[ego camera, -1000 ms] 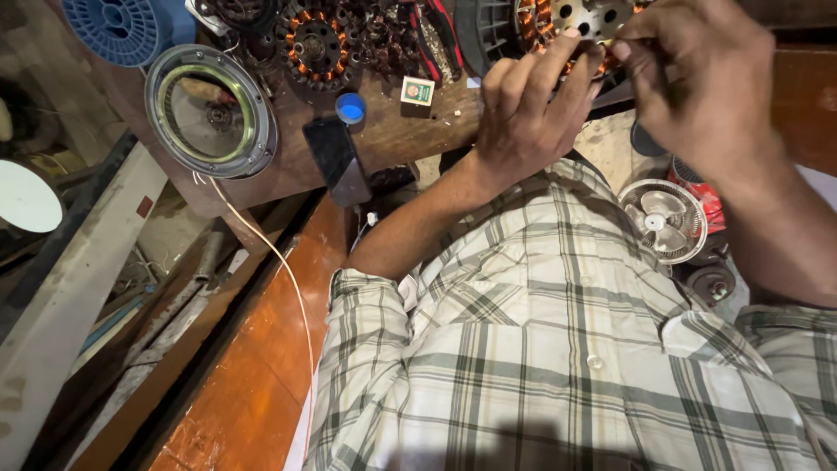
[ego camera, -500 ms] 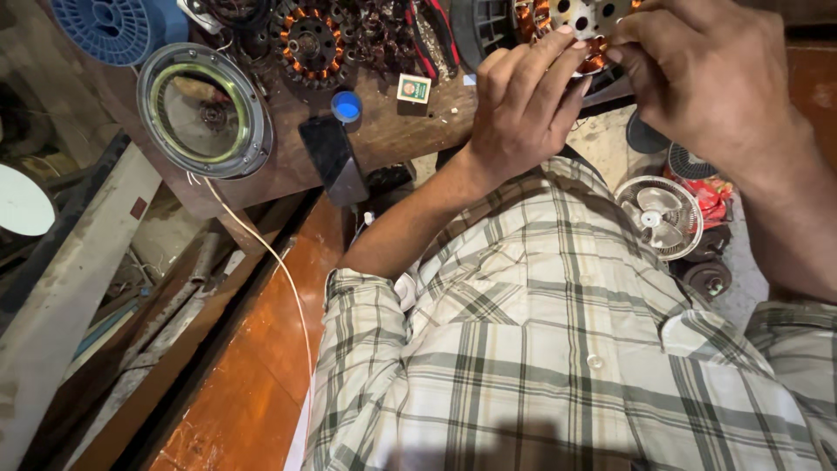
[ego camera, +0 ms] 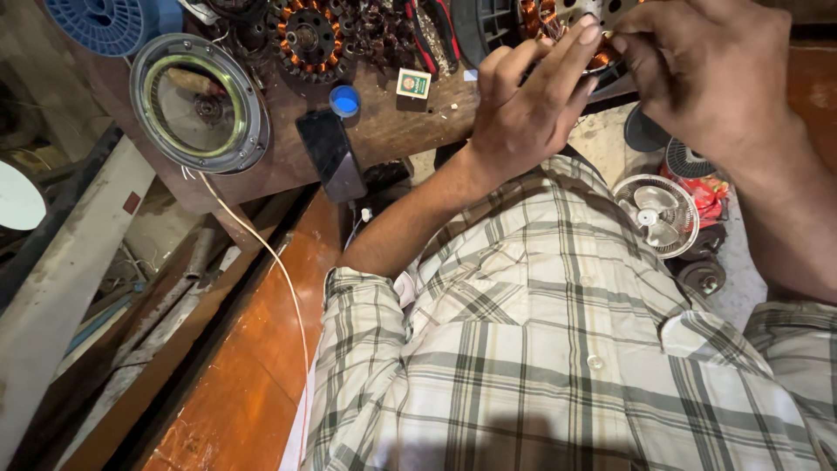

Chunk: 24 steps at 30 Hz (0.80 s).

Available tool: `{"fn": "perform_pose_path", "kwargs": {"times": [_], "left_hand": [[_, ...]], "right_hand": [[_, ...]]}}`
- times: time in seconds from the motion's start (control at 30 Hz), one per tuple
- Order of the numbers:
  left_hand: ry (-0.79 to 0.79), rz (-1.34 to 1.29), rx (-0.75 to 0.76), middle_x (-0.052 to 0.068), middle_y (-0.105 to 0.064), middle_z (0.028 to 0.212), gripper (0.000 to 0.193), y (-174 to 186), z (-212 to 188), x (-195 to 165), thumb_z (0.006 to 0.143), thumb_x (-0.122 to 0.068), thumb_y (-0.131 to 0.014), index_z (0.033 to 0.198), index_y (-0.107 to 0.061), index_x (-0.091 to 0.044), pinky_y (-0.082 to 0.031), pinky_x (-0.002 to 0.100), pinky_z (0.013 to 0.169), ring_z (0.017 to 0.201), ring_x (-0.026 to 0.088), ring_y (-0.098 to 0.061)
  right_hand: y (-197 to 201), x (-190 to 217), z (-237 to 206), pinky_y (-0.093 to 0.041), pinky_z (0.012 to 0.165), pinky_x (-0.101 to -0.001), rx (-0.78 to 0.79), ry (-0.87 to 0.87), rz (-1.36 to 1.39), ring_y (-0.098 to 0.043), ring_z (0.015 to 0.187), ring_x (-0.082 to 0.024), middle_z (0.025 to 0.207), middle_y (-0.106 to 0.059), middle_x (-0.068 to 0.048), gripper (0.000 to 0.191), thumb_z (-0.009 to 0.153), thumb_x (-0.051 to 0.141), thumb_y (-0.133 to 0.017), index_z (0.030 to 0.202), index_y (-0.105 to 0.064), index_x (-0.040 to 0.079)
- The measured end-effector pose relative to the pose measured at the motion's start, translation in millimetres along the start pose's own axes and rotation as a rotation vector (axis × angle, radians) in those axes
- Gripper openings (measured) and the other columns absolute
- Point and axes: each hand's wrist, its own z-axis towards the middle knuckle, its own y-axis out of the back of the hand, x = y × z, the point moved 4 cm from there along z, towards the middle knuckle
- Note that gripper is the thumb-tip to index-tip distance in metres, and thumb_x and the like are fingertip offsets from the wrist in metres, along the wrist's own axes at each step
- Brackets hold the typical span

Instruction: The person works on a motor stator, using a screwdriver to adjust copper windings and a lighter to heat and seal wire ends. They also use pliers to cut a wire and manipulate small components on a cluttered workbench.

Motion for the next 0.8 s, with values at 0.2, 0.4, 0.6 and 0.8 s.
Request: {"fn": "perform_pose_path", "kwargs": {"times": [0.2, 0.4, 0.6, 0.8], "left_hand": [[0.024, 0.031, -0.013, -0.007, -0.042, 0.161, 0.081, -2.4, 3.0, -3.0, 0.107, -0.012, -0.072, 0.164, -0.015, -0.012, -0.026, 0.034, 0.105, 0.127, 0.015, -0.046], [0.108, -0.002, 0.056, -0.01, -0.054, 0.154, 0.082, -1.6, 5.8, -2.3, 0.109, -0.014, -0.076, 0.166, -0.017, -0.01, -0.027, 0.033, 0.107, 0.117, 0.012, -0.048], [0.09, -0.061, 0.055, -0.005, -0.057, 0.147, 0.082, 2.3, 10.7, -4.1, 0.103, -0.011, -0.078, 0.161, -0.02, -0.005, -0.026, 0.037, 0.105, 0.119, 0.016, -0.049], [0.121, -0.063, 0.032, -0.012, -0.062, 0.139, 0.083, 3.9, 11.6, -3.0, 0.1, -0.014, -0.083, 0.161, -0.025, -0.011, -0.028, 0.034, 0.105, 0.114, 0.011, -0.049]], "right_hand": [[-2.7, -0.1, 0.0, -0.053, 0.075, -0.0301, -0.007, -0.016, -0.004, -0.067, 0.086, -0.019, 0.102, -0.068, -0.004, 0.011, 0.096, 0.005, -0.075, 0.104, -0.068, 0.007], [2.2, 9.8, 5.5, -0.053, 0.073, -0.0312, -0.009, 0.016, -0.013, -0.067, 0.084, -0.02, 0.103, -0.069, -0.006, 0.013, 0.094, 0.003, -0.074, 0.106, -0.07, 0.005], [2.9, -8.7, 10.6, -0.058, 0.075, -0.0323, 0.205, -0.212, 0.329, -0.071, 0.08, -0.02, 0.099, -0.072, -0.014, 0.011, 0.104, -0.004, -0.073, 0.114, -0.074, -0.001], [-5.8, -23.6, 17.5, -0.059, 0.074, -0.0277, 0.258, -0.527, 0.756, -0.071, 0.086, -0.016, 0.102, -0.072, -0.011, 0.016, 0.103, 0.003, -0.071, 0.118, -0.07, -0.002]]}}
